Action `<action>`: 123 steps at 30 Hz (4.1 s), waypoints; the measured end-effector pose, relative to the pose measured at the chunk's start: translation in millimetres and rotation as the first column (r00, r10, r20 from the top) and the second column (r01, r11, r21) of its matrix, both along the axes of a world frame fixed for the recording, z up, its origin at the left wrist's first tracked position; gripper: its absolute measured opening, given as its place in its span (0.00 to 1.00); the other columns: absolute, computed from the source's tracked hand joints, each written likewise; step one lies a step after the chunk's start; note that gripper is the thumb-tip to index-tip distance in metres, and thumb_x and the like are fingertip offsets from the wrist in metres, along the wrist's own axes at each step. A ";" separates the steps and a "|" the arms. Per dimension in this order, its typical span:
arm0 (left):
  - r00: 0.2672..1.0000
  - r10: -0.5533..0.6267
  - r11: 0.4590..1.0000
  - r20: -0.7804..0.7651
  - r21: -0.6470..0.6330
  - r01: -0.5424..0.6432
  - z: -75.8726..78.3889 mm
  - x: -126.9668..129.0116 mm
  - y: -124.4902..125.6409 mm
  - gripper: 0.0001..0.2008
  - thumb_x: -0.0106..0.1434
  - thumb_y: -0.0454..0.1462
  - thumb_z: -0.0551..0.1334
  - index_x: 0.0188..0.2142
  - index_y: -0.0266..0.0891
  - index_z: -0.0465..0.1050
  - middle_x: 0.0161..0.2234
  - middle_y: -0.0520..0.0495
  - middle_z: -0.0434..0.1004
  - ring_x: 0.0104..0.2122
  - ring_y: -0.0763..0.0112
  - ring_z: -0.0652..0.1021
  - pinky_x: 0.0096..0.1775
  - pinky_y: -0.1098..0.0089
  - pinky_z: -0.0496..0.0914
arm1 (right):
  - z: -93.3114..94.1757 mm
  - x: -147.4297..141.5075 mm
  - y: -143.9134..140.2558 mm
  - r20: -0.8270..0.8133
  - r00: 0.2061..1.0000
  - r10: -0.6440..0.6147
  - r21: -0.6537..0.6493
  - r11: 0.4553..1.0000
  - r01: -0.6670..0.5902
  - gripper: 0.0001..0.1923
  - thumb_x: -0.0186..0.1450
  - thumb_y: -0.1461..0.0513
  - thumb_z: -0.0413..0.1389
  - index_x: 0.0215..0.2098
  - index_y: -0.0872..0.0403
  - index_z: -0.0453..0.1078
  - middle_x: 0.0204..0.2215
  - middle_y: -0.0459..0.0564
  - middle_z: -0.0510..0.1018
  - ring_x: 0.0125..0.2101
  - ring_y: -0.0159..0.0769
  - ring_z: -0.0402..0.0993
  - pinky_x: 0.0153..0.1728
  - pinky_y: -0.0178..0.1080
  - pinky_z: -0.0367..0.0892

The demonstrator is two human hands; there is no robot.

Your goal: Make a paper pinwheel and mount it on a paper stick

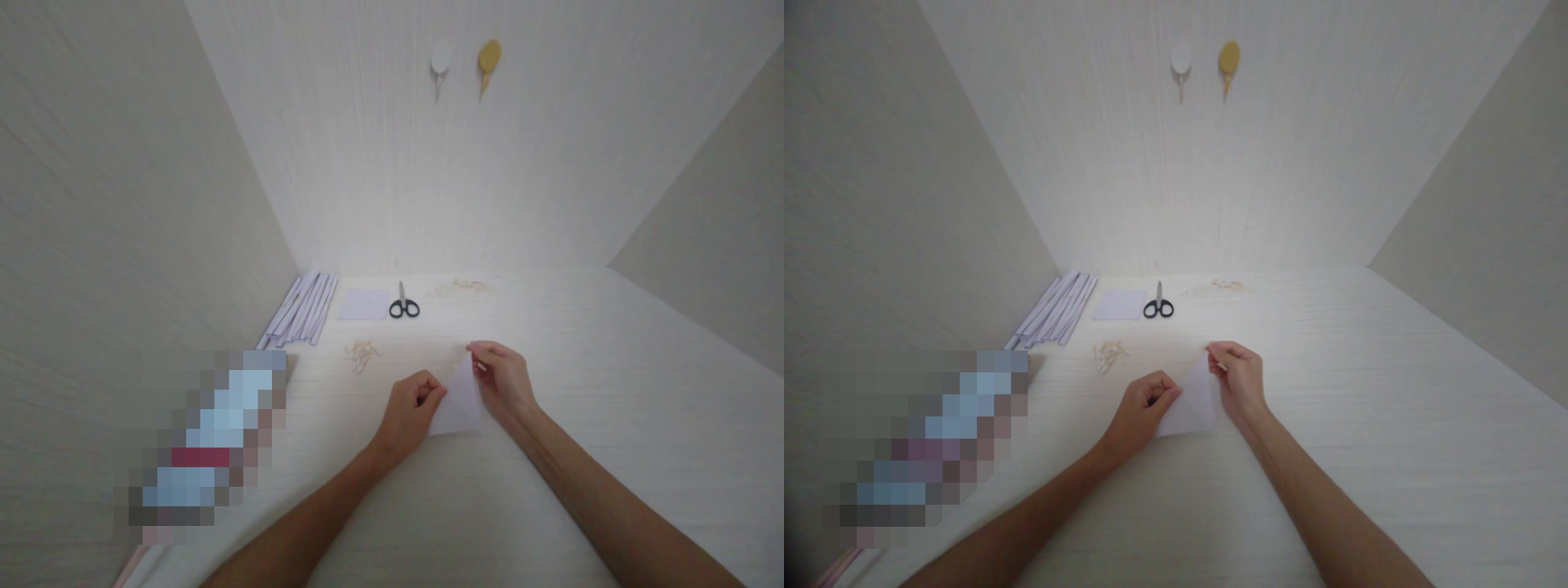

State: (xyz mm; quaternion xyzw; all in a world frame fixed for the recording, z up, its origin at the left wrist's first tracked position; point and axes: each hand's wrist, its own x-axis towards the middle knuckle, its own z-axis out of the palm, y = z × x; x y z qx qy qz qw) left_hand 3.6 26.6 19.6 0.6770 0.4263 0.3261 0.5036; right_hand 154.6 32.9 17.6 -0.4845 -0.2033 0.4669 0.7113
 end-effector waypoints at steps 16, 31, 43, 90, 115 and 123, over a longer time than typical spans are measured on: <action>0.996 -0.075 0.997 0.052 0.002 0.075 -0.5 -4.7 -0.2 0.11 0.56 0.40 0.51 0.21 0.37 0.58 0.18 0.56 0.55 0.20 0.79 0.58 0.22 0.76 0.52 | 6.0 -16.4 -20.3 0.660 0.714 0.236 -0.015 0.953 -0.301 0.18 0.55 0.57 0.52 0.12 0.55 0.55 0.12 0.40 0.53 0.16 0.24 0.48 0.15 0.32 0.44; 0.997 -0.078 0.992 -0.027 0.092 0.081 -0.8 -5.4 0.7 0.11 0.55 0.38 0.51 0.19 0.36 0.59 0.16 0.56 0.52 0.18 0.80 0.56 0.22 0.75 0.51 | -8.0 20.0 0.8 0.434 0.894 -0.110 0.149 0.988 0.050 0.16 0.52 0.56 0.56 0.14 0.55 0.59 0.12 0.39 0.51 0.15 0.24 0.45 0.16 0.33 0.41; 0.998 0.018 0.999 0.061 0.045 -0.020 -2.3 -9.8 -0.2 0.11 0.55 0.39 0.51 0.20 0.36 0.59 0.14 0.58 0.53 0.16 0.81 0.56 0.19 0.76 0.51 | -1.2 45.3 4.3 0.279 0.883 -0.378 0.124 0.926 0.357 0.17 0.45 0.52 0.59 0.15 0.55 0.60 0.11 0.37 0.55 0.14 0.23 0.49 0.14 0.31 0.45; 0.781 0.319 0.940 0.536 -0.284 -0.189 -9.4 18.9 34.1 0.11 0.52 0.43 0.57 0.28 0.35 0.62 0.15 0.56 0.65 0.10 0.80 0.65 0.13 0.78 0.57 | -6.5 8.5 1.6 0.605 0.791 -0.091 0.122 0.992 0.020 0.05 0.53 0.61 0.53 0.25 0.56 0.64 0.21 0.44 0.69 0.21 0.26 0.63 0.21 0.31 0.60; 0.298 0.425 0.710 0.855 -0.519 0.476 1.4 -0.7 42.8 0.10 0.46 0.26 0.59 0.31 0.33 0.69 0.26 0.48 0.74 0.30 0.75 0.75 0.31 0.78 0.68 | 17.9 -46.1 144.7 0.924 0.007 0.381 -0.381 0.924 -0.024 0.08 0.46 0.64 0.58 0.24 0.57 0.63 0.27 0.57 0.73 0.31 0.43 0.69 0.27 0.37 0.60; 0.422 0.446 0.670 0.789 -0.607 0.427 4.7 -2.3 44.1 0.10 0.51 0.29 0.55 0.35 0.33 0.68 0.29 0.46 0.75 0.28 0.75 0.76 0.30 0.77 0.69 | 19.7 -21.2 94.4 0.875 0.386 0.293 -0.275 0.956 -0.103 0.07 0.56 0.63 0.48 0.33 0.56 0.56 0.26 0.50 0.72 0.27 0.32 0.69 0.26 0.34 0.62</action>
